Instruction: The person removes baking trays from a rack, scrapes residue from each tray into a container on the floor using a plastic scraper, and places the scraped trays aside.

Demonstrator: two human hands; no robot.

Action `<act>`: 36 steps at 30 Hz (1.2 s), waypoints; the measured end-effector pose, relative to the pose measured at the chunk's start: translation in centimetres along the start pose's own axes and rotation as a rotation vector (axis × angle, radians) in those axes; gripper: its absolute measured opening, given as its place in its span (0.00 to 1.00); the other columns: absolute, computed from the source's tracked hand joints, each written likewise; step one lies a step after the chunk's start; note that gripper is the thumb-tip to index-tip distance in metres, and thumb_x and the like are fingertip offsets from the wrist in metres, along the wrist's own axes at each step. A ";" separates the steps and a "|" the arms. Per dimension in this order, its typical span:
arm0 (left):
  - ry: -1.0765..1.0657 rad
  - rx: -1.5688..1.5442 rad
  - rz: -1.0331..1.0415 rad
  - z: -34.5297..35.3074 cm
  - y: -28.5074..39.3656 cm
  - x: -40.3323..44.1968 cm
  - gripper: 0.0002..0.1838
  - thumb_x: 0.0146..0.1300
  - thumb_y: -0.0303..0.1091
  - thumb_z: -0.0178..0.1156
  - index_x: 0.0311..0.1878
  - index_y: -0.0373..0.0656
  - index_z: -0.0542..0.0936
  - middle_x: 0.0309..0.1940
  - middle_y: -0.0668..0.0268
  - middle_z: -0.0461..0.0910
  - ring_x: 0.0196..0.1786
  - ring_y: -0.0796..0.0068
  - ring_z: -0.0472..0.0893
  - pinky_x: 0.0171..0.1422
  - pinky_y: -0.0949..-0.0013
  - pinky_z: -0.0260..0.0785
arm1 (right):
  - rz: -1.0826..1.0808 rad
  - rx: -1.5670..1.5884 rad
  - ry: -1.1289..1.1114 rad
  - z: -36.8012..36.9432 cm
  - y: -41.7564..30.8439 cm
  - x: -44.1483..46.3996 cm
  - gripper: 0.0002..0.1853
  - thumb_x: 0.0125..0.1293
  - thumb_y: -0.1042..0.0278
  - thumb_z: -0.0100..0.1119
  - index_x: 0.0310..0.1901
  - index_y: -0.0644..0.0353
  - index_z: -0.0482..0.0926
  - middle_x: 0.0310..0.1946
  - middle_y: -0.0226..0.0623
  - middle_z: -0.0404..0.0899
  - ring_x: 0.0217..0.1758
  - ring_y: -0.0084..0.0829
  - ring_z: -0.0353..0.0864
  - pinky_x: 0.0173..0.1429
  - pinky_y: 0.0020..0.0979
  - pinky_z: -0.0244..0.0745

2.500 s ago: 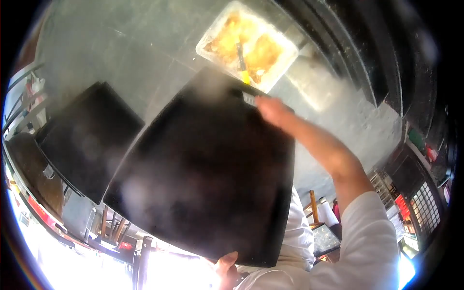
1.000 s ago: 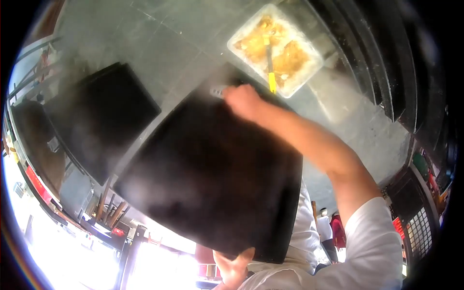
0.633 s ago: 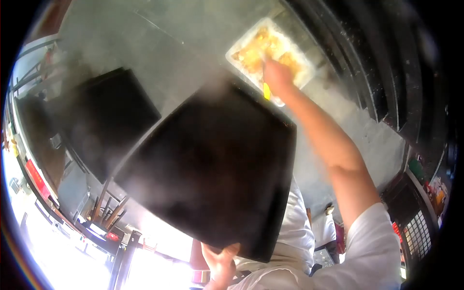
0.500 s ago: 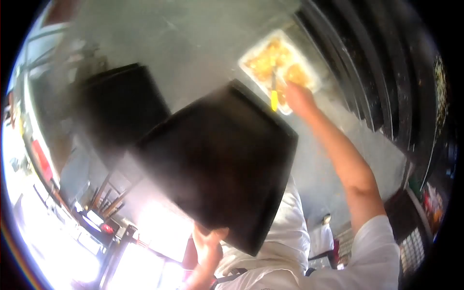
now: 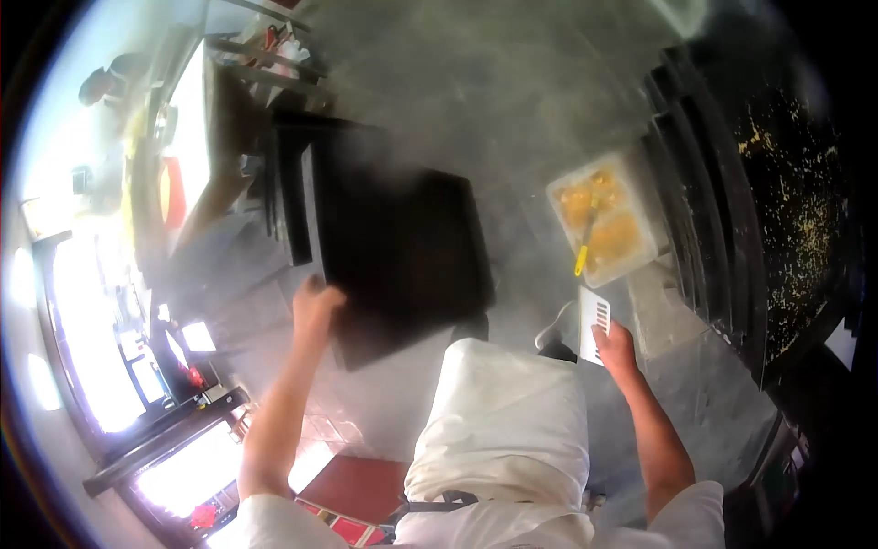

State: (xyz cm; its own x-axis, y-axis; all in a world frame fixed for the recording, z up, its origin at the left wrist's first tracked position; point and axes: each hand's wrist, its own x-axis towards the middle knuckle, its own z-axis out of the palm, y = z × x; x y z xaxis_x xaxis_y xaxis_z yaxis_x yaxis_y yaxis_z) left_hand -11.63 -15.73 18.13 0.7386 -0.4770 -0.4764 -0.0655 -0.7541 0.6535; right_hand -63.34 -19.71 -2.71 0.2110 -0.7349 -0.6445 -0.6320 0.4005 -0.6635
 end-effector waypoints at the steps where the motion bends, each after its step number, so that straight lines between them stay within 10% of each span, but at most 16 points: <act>1: -0.003 0.032 0.047 -0.4 0.1 1.6 0.16 0.48 0.27 0.62 0.43 0.33 0.80 0.27 0.65 0.78 0.30 0.73 0.77 0.35 0.69 0.70 | 0.015 -0.025 -0.026 -0.1 -1.2 -0.3 0.16 0.67 0.62 0.58 0.49 0.66 0.81 0.41 0.56 0.84 0.47 0.55 0.84 0.51 0.43 0.78; 7: 0.096 0.189 0.121 -1.5 -3.7 16.0 0.24 0.43 0.24 0.64 0.47 0.27 0.77 0.32 0.65 0.76 0.36 0.74 0.76 0.40 0.69 0.70 | -0.080 0.167 0.179 3.3 1.4 0.2 0.15 0.69 0.65 0.60 0.49 0.69 0.81 0.43 0.46 0.87 0.43 0.39 0.87 0.48 0.38 0.78; 11: 0.178 0.209 0.135 -3.1 -3.2 21.5 0.29 0.43 0.26 0.63 0.54 0.28 0.78 0.32 0.63 0.77 0.36 0.71 0.77 0.42 0.68 0.71 | 0.238 0.404 0.173 4.0 -3.7 -1.1 0.16 0.70 0.65 0.63 0.53 0.68 0.80 0.39 0.31 0.82 0.37 0.20 0.79 0.42 0.26 0.78; 21: 0.319 0.635 0.186 -6.8 -8.7 32.2 0.28 0.50 0.32 0.65 0.57 0.33 0.77 0.46 0.46 0.85 0.53 0.48 0.84 0.58 0.54 0.75 | 0.356 0.381 0.111 11.8 -14.4 0.7 0.16 0.70 0.66 0.63 0.54 0.67 0.80 0.43 0.33 0.83 0.39 0.22 0.81 0.42 0.27 0.80; 36: 0.183 1.121 0.183 -6.4 -7.3 29.7 0.24 0.65 0.39 0.62 0.59 0.36 0.70 0.39 0.49 0.85 0.42 0.46 0.86 0.46 0.49 0.80 | 0.291 0.539 0.099 13.4 -18.6 0.5 0.12 0.70 0.69 0.64 0.52 0.62 0.80 0.40 0.31 0.83 0.37 0.21 0.81 0.40 0.27 0.81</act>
State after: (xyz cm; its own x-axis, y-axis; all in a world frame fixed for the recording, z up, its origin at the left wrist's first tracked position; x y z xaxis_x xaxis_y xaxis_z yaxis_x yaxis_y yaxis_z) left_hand 15.07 -21.54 2.98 0.7371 -0.6170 -0.2757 -0.6738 -0.7021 -0.2303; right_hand -41.45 -20.18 4.19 0.0004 -0.5911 -0.8066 -0.1823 0.7931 -0.5812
